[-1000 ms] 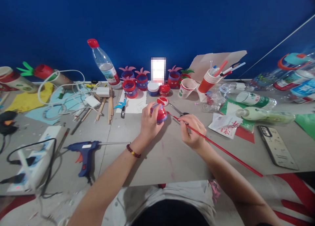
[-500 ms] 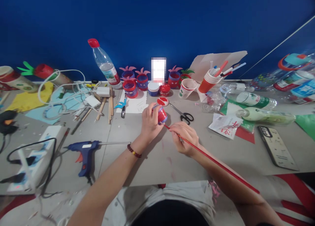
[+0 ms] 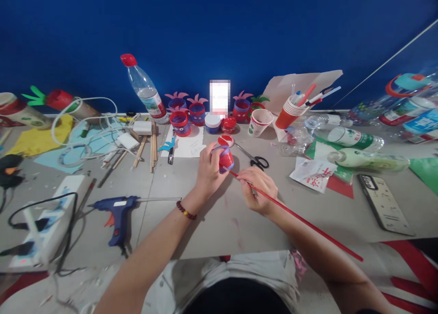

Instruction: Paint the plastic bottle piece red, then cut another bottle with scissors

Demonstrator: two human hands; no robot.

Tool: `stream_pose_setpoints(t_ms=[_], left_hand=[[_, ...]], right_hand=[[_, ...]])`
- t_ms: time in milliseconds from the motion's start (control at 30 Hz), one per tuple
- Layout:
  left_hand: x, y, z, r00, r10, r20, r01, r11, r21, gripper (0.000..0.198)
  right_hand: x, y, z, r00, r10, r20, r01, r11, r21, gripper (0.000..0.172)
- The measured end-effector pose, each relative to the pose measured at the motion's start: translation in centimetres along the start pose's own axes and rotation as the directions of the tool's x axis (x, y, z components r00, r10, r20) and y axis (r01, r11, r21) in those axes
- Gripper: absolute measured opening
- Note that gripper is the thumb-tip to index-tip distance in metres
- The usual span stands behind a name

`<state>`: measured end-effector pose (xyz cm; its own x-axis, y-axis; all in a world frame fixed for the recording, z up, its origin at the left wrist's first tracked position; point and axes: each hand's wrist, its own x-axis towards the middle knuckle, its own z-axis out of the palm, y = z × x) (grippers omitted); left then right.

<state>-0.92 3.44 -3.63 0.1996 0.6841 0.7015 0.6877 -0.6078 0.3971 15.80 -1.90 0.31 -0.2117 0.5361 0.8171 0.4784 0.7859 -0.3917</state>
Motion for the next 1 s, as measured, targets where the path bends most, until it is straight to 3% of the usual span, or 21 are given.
stream_pose_setpoints(t_ms=[133,467,700,1000], left_hand=[[0.0,-0.1,-0.1,1.000,0.028,-0.005,-0.028,0.999,0.028,0.063],[0.0,-0.3,-0.2,0.999,-0.027,-0.034,0.026,0.999,-0.030,0.065],[0.1,0.1,-0.3,1.000,-0.013,0.006,0.013,0.999,0.045,0.063],[0.0,-0.1,0.0,0.999,-0.026,-0.029,0.026,0.999,0.020,0.062]], right_hand=[[0.3,0.2,-0.2,1.000,0.002,-0.015,-0.003,0.998,-0.060,0.022],[1.0,1.4,-1.5,0.994,0.052,-0.092,-0.070,0.977,-0.200,0.018],[0.2,1.7,-1.1,0.998,0.025,-0.056,-0.034,0.985,-0.170,0.020],[-0.1,0.5,-0.3,0.999,-0.040,-0.006,0.040,0.996,-0.082,0.025]])
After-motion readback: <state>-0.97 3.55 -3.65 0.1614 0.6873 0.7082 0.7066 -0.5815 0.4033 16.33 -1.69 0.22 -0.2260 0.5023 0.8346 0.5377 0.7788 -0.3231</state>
